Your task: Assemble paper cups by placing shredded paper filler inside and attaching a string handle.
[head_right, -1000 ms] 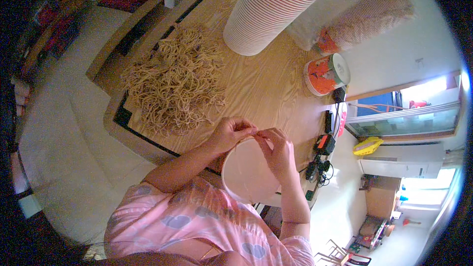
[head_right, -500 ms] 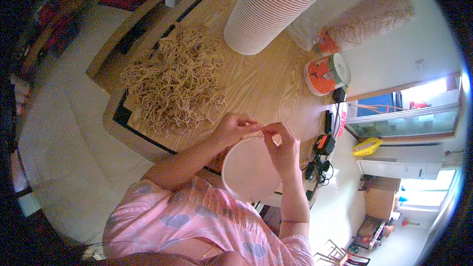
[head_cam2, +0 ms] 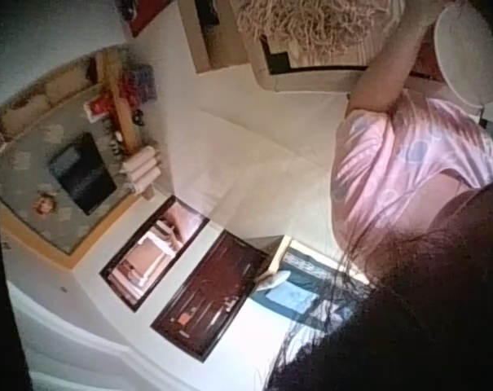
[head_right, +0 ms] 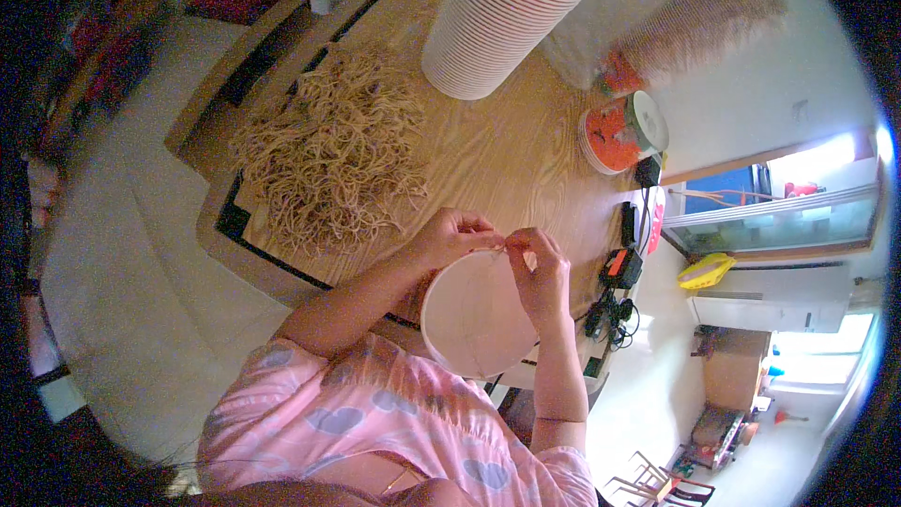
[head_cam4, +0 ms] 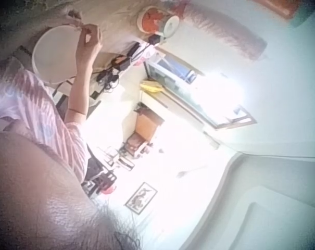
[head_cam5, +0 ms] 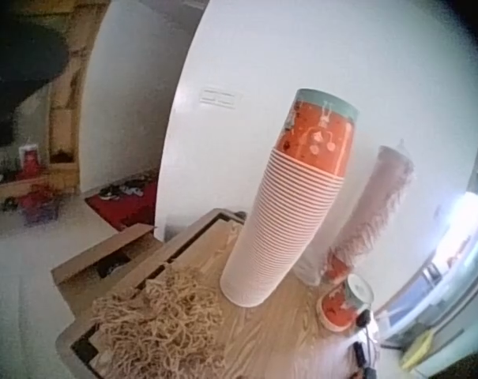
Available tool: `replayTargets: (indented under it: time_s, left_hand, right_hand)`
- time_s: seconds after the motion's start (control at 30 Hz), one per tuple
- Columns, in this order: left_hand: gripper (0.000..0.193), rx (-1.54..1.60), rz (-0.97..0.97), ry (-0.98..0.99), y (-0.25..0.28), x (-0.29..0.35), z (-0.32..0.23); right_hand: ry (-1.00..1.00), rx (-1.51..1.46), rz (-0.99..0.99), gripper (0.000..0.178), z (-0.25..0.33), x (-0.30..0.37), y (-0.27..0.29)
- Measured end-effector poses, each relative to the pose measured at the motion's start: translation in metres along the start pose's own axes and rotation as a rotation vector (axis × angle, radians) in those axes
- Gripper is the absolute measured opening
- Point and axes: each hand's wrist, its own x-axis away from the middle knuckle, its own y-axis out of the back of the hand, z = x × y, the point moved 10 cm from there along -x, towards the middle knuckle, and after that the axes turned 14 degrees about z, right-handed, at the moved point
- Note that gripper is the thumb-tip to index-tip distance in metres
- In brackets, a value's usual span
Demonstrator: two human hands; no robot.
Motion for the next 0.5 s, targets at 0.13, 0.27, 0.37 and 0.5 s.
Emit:
replayTargets:
  time_s: [0.13, 0.27, 0.37, 0.5]
  left_hand:
    - [0.018, -0.091, -0.04, 0.031, 0.005, -0.003, 0.002]
    - [0.018, -0.138, -0.028, 0.053, 0.006, -0.012, 0.004]
    - [0.02, -0.095, -0.003, 0.11, 0.005, -0.017, 0.01]
    - [0.021, 0.009, 0.061, 0.138, 0.0, -0.022, 0.017]
  right_hand:
    - [0.001, -0.006, -0.013, 0.006, -0.001, 0.001, 0.002]
    - [0.024, 0.013, -0.002, 0.007, -0.007, -0.003, 0.003]
    - [-0.022, -0.068, 0.029, 0.007, -0.021, -0.007, 0.001]
    - [-0.043, -0.101, 0.047, 0.007, -0.028, -0.01, 0.001]
